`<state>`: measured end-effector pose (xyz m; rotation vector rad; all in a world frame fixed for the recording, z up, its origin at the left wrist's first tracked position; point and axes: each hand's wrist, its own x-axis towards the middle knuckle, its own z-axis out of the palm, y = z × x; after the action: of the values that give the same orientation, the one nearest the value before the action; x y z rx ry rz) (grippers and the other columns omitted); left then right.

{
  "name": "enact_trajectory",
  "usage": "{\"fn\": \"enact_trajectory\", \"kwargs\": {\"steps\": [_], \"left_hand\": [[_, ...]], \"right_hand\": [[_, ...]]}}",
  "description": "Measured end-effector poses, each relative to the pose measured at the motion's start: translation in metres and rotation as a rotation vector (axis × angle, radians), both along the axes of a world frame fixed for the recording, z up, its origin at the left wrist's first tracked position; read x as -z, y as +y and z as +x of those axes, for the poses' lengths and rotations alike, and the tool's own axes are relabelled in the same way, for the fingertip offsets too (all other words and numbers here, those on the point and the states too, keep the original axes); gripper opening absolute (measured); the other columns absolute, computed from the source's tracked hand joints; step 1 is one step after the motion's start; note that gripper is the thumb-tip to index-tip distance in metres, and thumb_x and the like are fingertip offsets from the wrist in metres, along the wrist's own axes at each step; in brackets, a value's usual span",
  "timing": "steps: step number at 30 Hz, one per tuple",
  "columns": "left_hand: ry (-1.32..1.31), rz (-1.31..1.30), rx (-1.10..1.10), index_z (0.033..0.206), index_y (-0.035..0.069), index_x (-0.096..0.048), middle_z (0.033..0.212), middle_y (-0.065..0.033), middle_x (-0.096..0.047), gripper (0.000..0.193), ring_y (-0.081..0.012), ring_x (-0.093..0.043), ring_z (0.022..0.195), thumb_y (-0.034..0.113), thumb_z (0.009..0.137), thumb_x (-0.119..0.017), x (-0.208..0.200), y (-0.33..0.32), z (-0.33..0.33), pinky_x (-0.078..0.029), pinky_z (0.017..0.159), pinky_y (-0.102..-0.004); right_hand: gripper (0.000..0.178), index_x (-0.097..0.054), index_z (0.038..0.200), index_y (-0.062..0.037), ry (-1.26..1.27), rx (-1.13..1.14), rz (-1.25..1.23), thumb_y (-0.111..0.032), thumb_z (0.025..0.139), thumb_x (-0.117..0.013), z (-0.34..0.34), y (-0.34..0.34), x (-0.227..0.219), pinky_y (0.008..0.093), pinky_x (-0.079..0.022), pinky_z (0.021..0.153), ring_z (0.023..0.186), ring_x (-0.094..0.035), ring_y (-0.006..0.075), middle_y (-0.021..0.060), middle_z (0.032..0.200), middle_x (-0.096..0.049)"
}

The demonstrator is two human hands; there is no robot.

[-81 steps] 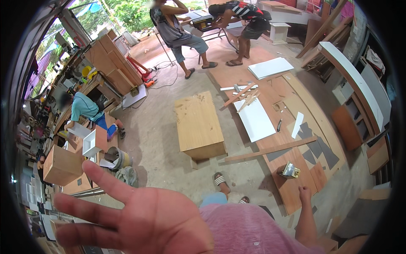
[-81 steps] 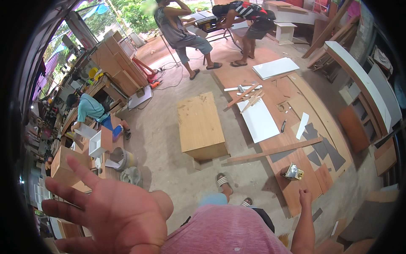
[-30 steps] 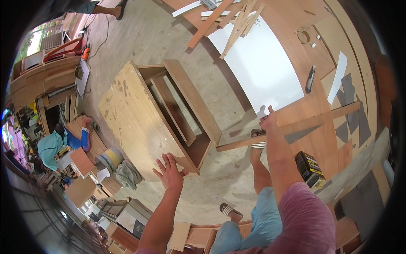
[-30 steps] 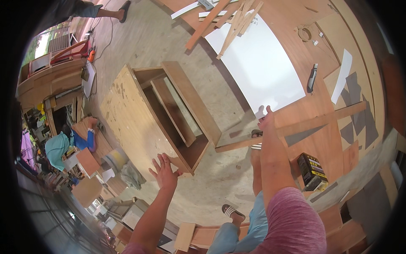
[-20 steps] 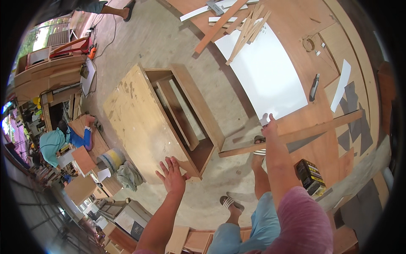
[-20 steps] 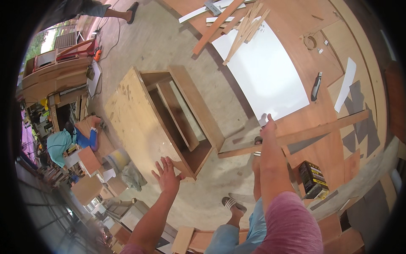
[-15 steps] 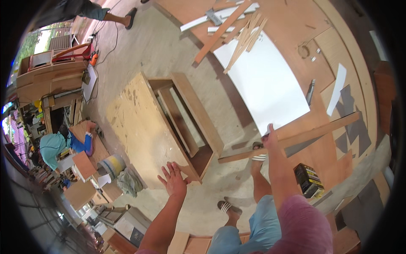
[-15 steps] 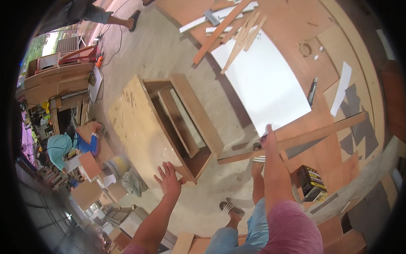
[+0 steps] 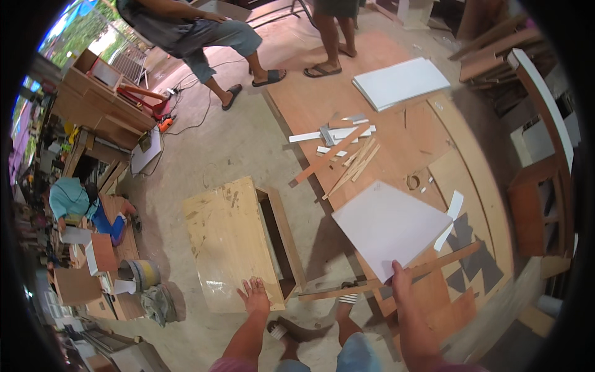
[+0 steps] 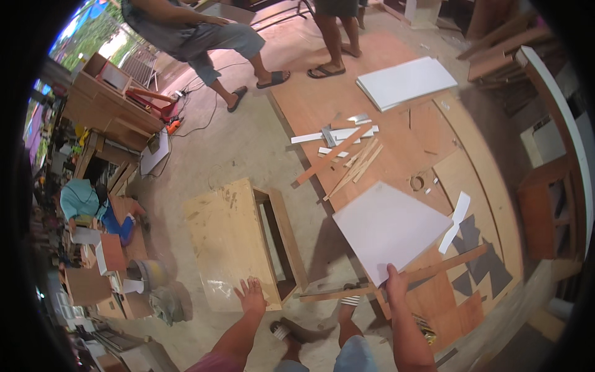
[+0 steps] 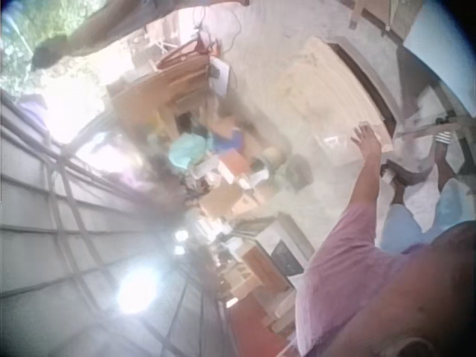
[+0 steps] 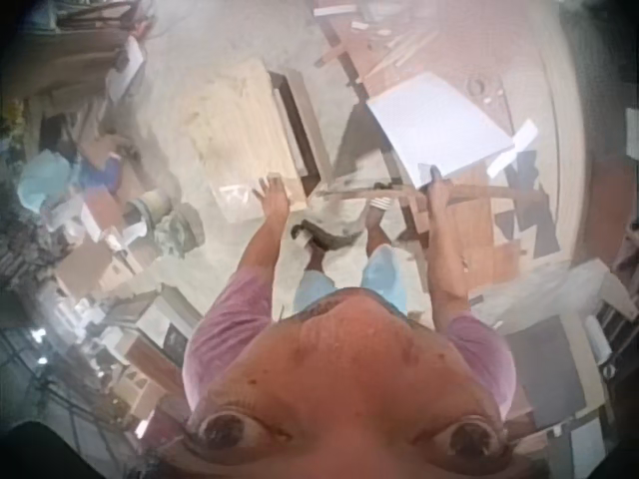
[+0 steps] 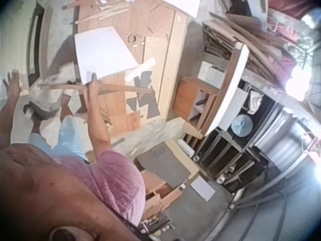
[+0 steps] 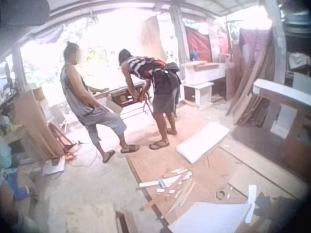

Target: The person picks up a wooden board, pours a liquid finish from a can onto it, and spreads the finish evenly with a cloth. The person then places the finished board on a workbench and handles a white sheet of material.

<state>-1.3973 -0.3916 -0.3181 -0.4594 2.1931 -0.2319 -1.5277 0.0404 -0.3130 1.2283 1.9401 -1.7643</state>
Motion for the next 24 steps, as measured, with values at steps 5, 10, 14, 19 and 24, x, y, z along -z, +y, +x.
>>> {"fn": "enact_trajectory", "kwargs": {"steps": [5,10,14,19,24], "left_hand": [[0.201,-0.014,-0.020,0.161,0.013,-0.027,0.169,-0.0099,-0.024,0.061,-0.0396,-0.014,0.156,0.023,0.103,-0.042,0.028,-0.015,0.028,-0.003,0.121,-0.0708],[0.264,0.039,-0.107,0.157,0.018,-0.035,0.165,-0.0094,-0.030,0.058,-0.0393,-0.020,0.154,0.028,0.101,-0.049,0.033,-0.026,0.023,-0.008,0.120,-0.0717],[0.097,0.305,-0.108,0.154,0.016,-0.043,0.159,-0.0102,-0.040,0.090,-0.0388,-0.023,0.153,0.051,0.079,-0.078,-0.048,-0.030,-0.019,-0.013,0.118,-0.0738],[0.453,0.680,-0.569,0.149,0.009,-0.050,0.152,-0.0176,-0.049,0.079,-0.0379,-0.034,0.148,0.049,0.086,-0.073,-0.049,-0.083,0.054,-0.026,0.120,-0.0588],[0.420,1.017,-0.953,0.144,-0.003,-0.051,0.146,-0.0244,-0.054,0.077,-0.0365,-0.050,0.137,0.051,0.093,-0.067,-0.056,-0.110,0.137,-0.039,0.113,-0.0444]], "right_hand": [[0.033,-0.062,0.114,0.0107,0.083,0.224,-0.122,-0.015,0.092,-0.067,0.018,-0.011,0.030,0.0379,-0.057,0.072,0.089,-0.070,0.0289,0.0194,0.106,-0.069],[0.039,-0.053,0.126,0.0067,0.020,0.257,-0.307,-0.007,0.092,-0.064,0.000,-0.010,0.005,0.0406,-0.057,0.081,0.100,-0.068,0.0297,0.0165,0.114,-0.065],[0.044,-0.048,0.133,0.0044,0.093,0.316,-0.232,-0.009,0.093,-0.061,0.014,0.049,-0.053,0.0485,-0.058,0.089,0.113,-0.065,0.0337,0.0186,0.120,-0.063],[0.060,-0.032,0.151,-0.0043,0.048,0.201,-0.381,-0.018,0.095,-0.051,0.078,0.004,-0.248,0.0625,-0.053,0.098,0.126,-0.057,0.0420,0.0214,0.142,-0.051],[0.061,-0.036,0.149,-0.0063,0.126,0.193,-0.367,-0.019,0.092,-0.055,0.155,-0.056,-0.401,0.0549,-0.055,0.100,0.121,-0.062,0.0382,0.0194,0.139,-0.055]]}}
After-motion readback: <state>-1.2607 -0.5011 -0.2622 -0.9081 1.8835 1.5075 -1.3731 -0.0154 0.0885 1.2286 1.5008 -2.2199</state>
